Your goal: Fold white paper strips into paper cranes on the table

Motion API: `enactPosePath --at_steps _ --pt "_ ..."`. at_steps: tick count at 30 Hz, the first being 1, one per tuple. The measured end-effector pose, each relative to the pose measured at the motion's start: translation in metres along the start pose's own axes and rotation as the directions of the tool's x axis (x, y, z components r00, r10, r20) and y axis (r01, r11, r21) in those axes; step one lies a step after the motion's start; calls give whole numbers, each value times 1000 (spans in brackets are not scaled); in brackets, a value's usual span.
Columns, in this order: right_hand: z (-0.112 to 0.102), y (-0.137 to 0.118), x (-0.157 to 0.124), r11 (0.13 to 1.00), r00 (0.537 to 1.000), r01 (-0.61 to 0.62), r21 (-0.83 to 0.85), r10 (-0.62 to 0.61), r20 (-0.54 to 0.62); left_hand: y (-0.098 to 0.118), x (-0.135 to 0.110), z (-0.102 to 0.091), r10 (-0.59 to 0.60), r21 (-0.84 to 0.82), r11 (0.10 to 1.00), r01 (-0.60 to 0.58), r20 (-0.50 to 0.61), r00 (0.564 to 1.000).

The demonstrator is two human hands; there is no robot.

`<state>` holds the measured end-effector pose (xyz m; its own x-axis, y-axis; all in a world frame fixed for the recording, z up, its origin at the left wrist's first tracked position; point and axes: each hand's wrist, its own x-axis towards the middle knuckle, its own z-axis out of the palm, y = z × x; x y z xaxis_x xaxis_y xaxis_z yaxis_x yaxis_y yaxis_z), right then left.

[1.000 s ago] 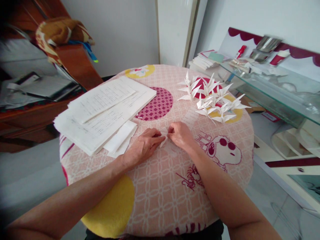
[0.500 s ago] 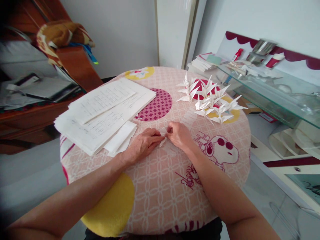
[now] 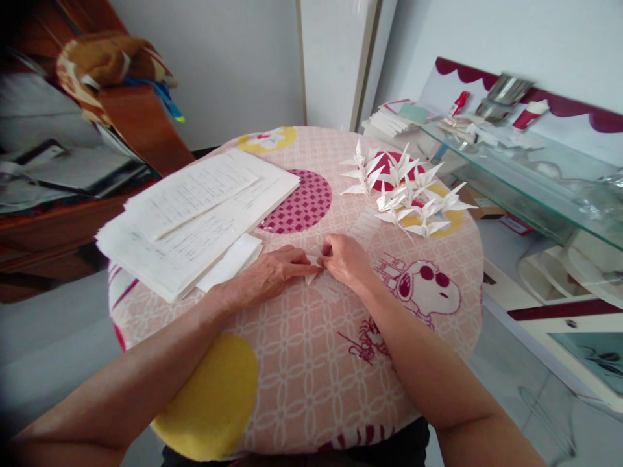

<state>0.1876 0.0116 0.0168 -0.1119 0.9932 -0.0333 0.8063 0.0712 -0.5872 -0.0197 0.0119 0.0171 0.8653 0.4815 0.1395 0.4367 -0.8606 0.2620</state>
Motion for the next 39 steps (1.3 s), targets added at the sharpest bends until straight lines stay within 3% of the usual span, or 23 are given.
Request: enactPosePath --at_steps 6,18,28,39 --pt "0 0 0 1000 1000 6 -11 -6 -1 3 -2 -2 -9 17 1000 9 14 1000" --pt "1 3 1 999 999 42 5 -42 -7 6 -10 3 -60 -175 984 44 -84 995" --pt "1 4 1 999 999 44 9 -44 -5 5 -14 -1 -64 -179 982 59 -27 998" --pt "7 15 -2 988 995 97 124 -94 -31 8 -18 -4 10 -203 979 -30 -97 995"
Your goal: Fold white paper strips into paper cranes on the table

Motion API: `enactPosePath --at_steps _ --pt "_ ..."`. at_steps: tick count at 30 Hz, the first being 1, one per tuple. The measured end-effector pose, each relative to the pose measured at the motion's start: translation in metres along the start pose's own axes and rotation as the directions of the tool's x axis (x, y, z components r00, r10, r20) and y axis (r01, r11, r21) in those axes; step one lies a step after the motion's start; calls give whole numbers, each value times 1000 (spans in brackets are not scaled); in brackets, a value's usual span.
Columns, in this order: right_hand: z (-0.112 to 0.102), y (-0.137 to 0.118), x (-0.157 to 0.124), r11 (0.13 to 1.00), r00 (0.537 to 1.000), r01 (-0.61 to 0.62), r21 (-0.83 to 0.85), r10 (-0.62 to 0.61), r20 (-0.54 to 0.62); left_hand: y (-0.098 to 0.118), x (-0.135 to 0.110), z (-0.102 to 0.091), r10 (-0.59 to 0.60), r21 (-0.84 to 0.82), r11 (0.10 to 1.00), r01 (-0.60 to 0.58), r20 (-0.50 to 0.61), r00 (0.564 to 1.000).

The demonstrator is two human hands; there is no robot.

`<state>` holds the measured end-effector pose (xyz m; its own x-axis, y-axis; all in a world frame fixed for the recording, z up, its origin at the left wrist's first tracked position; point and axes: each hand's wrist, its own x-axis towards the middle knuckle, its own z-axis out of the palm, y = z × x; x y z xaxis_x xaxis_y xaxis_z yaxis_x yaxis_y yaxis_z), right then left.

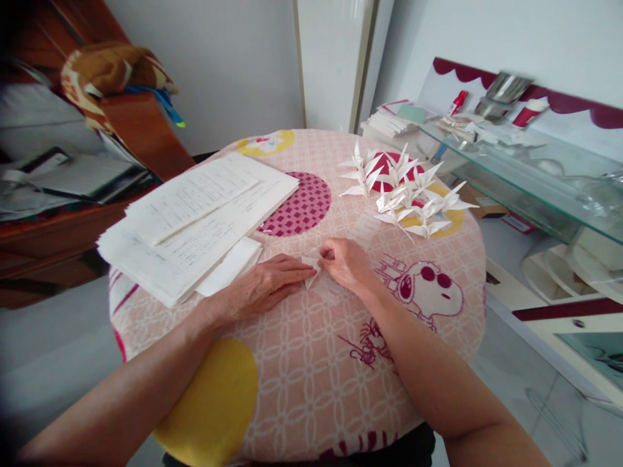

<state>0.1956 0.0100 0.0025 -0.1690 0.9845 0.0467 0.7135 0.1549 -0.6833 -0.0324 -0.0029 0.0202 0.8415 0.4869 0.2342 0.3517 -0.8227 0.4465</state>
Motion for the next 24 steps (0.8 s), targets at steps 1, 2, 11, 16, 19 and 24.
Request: enactPosePath --at_steps 1,2,11,16,19,24 --pt "0 -1 0 1000 1000 2 -5 -2 1 1 0 0 -3 8 1000 3 -1 1000" --pt "-1 -1 -1 1000 1000 3 -11 -3 4 1 0 1 -7 19 1000 7 -1 1000" --pt "-3 0 -6 995 996 90 -46 -90 -2 3 0 3 -7 75 997 8 -5 1000" --pt "-4 -3 -8 985 985 163 -59 -160 58 3 1 4 -15 74 997 16 -14 1000" --pt "-4 -4 -8 983 986 163 -86 -159 59 3 0 5 -6 78 997 8 -18 1000" --pt "-3 -6 -7 982 988 154 -110 -151 39 3 -1 8 -12 135 991 15 -23 1000"
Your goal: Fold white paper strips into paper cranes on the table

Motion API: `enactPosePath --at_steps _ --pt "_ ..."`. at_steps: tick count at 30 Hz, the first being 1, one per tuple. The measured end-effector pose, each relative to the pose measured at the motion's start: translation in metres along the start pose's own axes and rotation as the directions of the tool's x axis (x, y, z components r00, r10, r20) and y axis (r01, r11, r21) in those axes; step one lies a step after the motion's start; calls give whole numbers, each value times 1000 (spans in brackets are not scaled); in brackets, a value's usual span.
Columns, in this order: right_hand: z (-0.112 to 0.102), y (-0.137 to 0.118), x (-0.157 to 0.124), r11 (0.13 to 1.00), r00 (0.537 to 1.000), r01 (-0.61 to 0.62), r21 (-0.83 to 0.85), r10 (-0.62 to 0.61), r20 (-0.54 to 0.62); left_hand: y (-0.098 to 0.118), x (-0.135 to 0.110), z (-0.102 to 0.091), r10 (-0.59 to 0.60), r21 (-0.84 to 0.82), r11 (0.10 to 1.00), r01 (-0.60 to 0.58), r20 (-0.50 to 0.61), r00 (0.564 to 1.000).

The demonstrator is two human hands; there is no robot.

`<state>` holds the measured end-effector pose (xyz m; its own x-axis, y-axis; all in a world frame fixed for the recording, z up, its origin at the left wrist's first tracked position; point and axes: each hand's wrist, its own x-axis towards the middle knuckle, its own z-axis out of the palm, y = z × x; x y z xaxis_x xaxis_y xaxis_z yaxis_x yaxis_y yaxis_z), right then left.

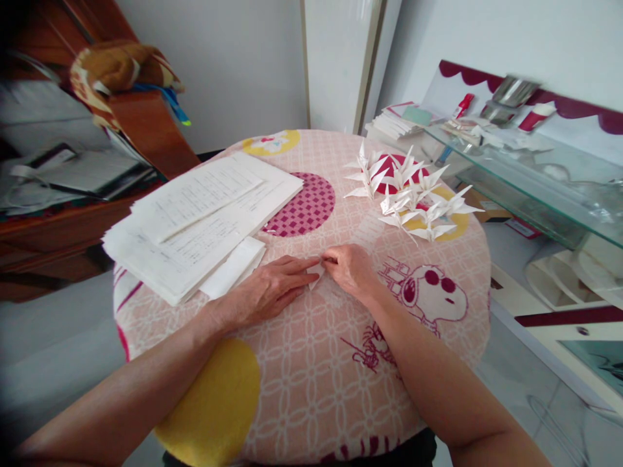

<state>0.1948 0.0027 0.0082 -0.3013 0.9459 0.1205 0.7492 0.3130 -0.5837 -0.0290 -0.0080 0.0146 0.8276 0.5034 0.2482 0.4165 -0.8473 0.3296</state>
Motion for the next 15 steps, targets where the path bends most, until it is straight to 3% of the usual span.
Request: enactPosePath --at_steps 15 --pt "3 7 1 999 999 30 16 -30 -18 6 3 2 -13 31 999 13 14 1000"
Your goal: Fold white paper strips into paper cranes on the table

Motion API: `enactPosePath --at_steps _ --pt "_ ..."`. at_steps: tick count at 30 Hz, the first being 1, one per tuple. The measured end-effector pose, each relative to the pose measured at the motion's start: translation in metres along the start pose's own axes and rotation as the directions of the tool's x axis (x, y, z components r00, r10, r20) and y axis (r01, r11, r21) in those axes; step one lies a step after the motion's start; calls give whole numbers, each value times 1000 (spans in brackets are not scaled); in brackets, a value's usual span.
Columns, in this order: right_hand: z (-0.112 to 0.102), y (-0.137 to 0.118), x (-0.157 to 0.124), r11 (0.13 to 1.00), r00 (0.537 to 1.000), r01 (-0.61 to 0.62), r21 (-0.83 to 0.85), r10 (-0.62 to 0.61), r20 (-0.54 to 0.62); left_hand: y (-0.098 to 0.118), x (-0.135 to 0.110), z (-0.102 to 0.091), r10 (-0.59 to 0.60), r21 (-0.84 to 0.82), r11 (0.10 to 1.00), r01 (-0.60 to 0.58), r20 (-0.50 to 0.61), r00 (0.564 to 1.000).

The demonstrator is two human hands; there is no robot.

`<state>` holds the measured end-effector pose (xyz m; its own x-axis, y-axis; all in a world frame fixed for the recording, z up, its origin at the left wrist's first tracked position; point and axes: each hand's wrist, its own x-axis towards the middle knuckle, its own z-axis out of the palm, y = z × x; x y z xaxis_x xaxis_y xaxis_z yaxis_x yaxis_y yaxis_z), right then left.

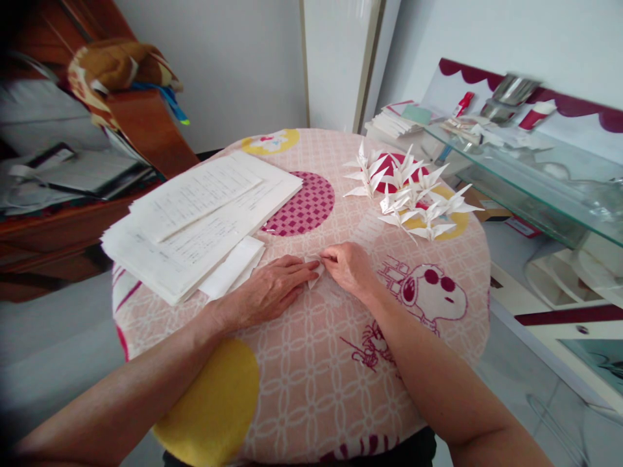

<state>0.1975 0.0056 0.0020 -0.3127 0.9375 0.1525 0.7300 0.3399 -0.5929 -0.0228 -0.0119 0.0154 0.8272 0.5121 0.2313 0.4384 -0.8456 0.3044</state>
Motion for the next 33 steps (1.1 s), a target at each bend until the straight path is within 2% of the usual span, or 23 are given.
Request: enactPosePath --at_steps 9,14,19,23,28,33 --pt "-1 -4 0 999 999 29 -29 -28 33 2 2 1 -62 8 998 62 47 997" --pt "-3 -12 -4 977 996 37 -208 -19 89 1 1 3 -71 -6 997 71 30 997" --pt "-6 -18 -7 922 982 121 -369 -57 178 0 0 2 -23 -30 999 22 -15 1000" --pt "-9 -26 -8 875 963 164 -455 -42 267 2 -1 0 -52 21 998 53 -53 997" --pt "-13 -35 -10 853 946 186 -487 -22 322 1 0 2 8 24 1000 -6 -76 997" --pt "-17 -31 -14 869 959 169 -465 -36 282 -2 0 3 36 21 999 -35 -51 998"
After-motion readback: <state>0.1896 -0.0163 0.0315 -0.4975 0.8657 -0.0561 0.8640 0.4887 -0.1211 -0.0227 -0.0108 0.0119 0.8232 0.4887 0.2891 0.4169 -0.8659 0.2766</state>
